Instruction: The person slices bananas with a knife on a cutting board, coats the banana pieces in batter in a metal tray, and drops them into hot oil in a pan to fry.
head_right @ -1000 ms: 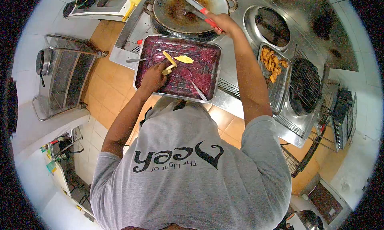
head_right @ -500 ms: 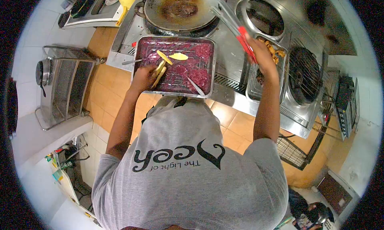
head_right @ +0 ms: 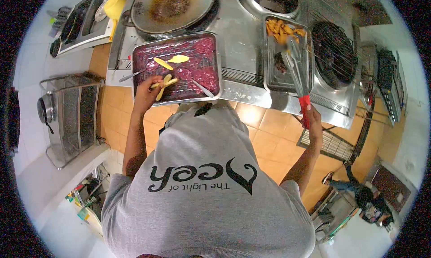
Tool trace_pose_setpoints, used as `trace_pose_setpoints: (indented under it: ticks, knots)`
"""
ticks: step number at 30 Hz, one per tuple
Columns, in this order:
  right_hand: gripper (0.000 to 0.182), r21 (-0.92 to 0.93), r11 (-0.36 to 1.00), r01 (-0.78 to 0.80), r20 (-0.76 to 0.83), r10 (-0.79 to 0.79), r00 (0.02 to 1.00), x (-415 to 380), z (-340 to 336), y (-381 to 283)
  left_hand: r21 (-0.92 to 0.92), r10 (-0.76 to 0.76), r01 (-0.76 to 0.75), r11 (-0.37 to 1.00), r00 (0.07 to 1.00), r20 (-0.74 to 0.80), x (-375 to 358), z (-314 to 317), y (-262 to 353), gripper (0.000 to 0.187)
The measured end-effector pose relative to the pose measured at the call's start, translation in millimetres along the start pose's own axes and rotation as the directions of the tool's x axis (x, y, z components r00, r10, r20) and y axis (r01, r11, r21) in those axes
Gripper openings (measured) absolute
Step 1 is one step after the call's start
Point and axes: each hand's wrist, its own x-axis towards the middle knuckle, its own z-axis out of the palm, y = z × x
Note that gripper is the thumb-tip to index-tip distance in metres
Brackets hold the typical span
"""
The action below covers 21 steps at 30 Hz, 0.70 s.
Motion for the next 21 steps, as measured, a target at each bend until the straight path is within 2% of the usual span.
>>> trace_pose_setpoints:
  ticks: [1,4,5,8,10,12,13,16,19,21]
  knots:
    - [0.056,-0.034,0.999,0.028,-0.008,-0.028,1.000,-2,-5,8,-0.001,0.196,-0.196,0.981,0.981,0.005,0,9,-10,0.024]
    - [0.055,-0.107,0.993,0.057,-0.056,-0.064,0.996,4,-19,35,0.124,0.229,-0.246,0.961,0.964,0.133,-5,26,-11,0.030]
    - [0.054,-0.150,0.985,0.084,-0.070,-0.095,0.993,6,-23,42,0.158,0.158,-0.189,0.969,0.969,0.189,-8,28,-5,0.033]
    - [0.054,-0.213,0.966,0.150,-0.159,-0.185,0.970,9,-32,56,0.212,0.208,-0.236,0.948,0.967,0.145,-12,37,-6,0.032]
    - [0.053,-0.229,0.951,0.209,-0.197,-0.256,0.946,11,-32,57,0.215,0.187,-0.210,0.954,0.975,0.124,-12,41,-3,0.030]
    - [0.054,-0.374,0.904,0.207,-0.235,-0.308,0.922,23,-43,78,0.208,0.151,-0.167,0.964,0.984,0.090,-11,43,-1,0.027]
    - [0.054,-0.441,0.867,0.232,-0.239,-0.363,0.901,26,-45,82,0.197,0.116,-0.124,0.973,0.992,0.050,-13,42,5,0.023]
    - [0.057,-0.587,0.754,0.295,-0.220,-0.499,0.838,39,-52,102,0.163,0.222,-0.200,0.966,0.967,-0.129,-14,39,-2,0.020]
    - [0.057,-0.633,0.711,0.307,-0.184,-0.523,0.832,49,-49,108,0.051,0.042,-0.029,0.998,0.954,-0.297,-27,29,-7,0.016]
    - [0.059,-0.530,0.758,0.380,-0.174,-0.536,0.826,70,-51,130,-0.084,-0.146,0.122,0.989,0.906,-0.398,-41,20,-8,0.016]
